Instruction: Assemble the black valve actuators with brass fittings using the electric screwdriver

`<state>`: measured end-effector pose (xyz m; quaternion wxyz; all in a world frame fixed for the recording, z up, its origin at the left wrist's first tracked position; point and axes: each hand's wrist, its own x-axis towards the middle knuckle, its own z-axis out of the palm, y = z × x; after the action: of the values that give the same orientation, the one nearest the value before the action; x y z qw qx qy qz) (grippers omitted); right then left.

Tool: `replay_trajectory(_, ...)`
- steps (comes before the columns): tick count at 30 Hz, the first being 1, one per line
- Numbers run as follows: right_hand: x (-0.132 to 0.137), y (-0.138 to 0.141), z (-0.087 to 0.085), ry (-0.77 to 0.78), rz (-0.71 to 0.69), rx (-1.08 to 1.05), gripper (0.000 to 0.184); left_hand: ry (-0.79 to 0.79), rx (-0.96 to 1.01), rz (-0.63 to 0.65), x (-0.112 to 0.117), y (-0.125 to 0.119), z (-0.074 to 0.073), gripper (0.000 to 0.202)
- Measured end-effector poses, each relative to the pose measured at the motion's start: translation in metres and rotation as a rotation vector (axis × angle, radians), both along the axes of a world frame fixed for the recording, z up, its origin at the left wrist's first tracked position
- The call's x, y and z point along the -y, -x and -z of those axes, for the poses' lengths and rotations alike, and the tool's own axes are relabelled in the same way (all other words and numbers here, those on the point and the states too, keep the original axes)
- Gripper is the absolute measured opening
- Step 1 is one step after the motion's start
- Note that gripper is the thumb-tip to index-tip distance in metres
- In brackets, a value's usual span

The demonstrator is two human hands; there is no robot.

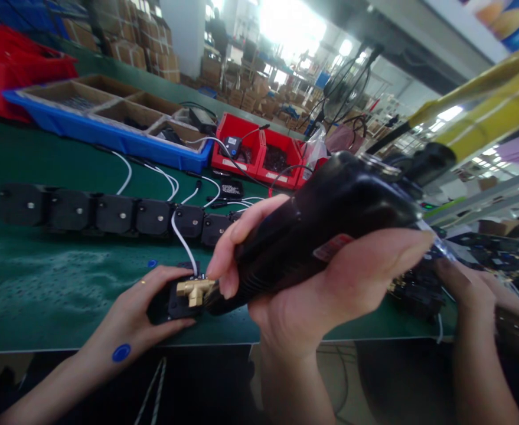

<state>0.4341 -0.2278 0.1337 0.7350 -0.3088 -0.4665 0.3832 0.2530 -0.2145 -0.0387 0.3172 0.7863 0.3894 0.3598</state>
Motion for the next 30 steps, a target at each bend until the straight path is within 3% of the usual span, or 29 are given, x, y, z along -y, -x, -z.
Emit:
replay_trajectory(17,0.002,0.002,0.003,0.016,-0.113,0.011,0.073,0.046,0.018,0.016,0.001,0.002,-0.005,0.06)
replay_trajectory(21,0.002,-0.006,0.001,0.115,-0.312,0.103,0.057,0.041,0.029,0.009,0.003,-0.003,-0.006,0.059)
replay_trajectory(25,0.002,-0.021,0.0,0.205,-0.525,0.204,0.047,0.062,0.036,0.04,0.01,-0.024,-0.004,0.054)
replay_trajectory(27,0.006,-0.027,0.002,0.198,-0.475,0.168,0.041,0.071,0.037,0.043,0.014,-0.035,-0.003,0.057)
replay_trajectory(30,0.014,-0.031,0.002,0.192,-0.314,0.134,0.046,0.066,0.049,0.036,0.018,-0.044,-0.001,0.063)
